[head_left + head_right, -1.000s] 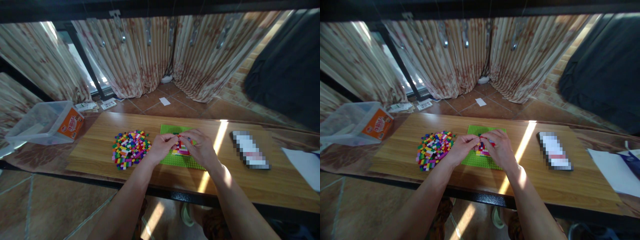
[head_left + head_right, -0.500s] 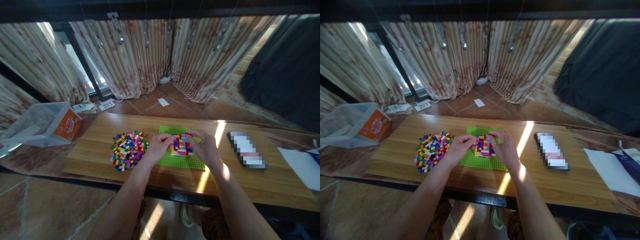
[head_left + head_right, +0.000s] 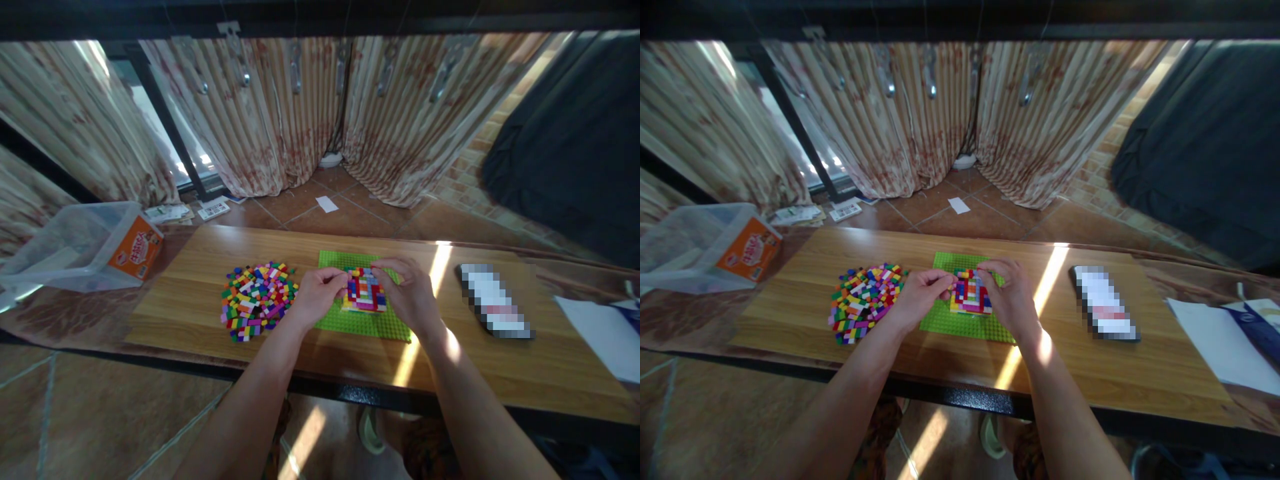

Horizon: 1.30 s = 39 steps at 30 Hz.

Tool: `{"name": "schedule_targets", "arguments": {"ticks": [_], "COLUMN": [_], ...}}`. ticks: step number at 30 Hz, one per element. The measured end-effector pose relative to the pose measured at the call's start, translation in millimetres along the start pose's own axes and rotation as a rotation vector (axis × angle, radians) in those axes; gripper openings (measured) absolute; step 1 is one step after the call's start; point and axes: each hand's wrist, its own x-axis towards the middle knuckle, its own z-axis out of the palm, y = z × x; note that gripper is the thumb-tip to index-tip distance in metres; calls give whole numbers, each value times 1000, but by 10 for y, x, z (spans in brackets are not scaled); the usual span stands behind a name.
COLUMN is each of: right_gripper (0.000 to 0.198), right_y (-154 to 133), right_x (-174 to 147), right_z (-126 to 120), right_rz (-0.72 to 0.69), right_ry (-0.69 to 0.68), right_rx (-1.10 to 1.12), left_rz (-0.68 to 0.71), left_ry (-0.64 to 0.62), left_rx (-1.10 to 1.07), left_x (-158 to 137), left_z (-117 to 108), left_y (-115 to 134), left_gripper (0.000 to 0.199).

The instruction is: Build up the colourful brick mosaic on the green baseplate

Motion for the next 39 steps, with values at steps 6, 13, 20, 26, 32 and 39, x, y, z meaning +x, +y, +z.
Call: {"name": "schedule_targets", "arguments": {"ticks": [6, 13, 20, 26, 32, 39], "right_gripper": [18, 24, 29, 43, 36, 36], "right_y": [181, 264, 180, 143, 153, 175], "right_x": [-35, -57, -35, -33, -25, -32], "right_z": [148, 298, 325, 328, 350, 367], "right_rz": [249, 432, 567, 641, 641, 636], "right_ry": [-2, 19, 20, 22, 32, 14], "right_rx": [180, 429, 550, 582, 602, 587], "left_rz": [-4, -1, 28, 47, 47, -16], "left_ry": [-12, -8, -14, -40, -44, 49], "left_rx": [-31, -38, 48, 122, 124, -47], "left_x": [-13, -13, -2, 29, 14, -9], "left_z": [4, 6, -16, -33, -16, 27], "left_y": [26, 32, -17, -109, -105, -42], "left_gripper": [25, 24, 24, 29, 26, 16]}}
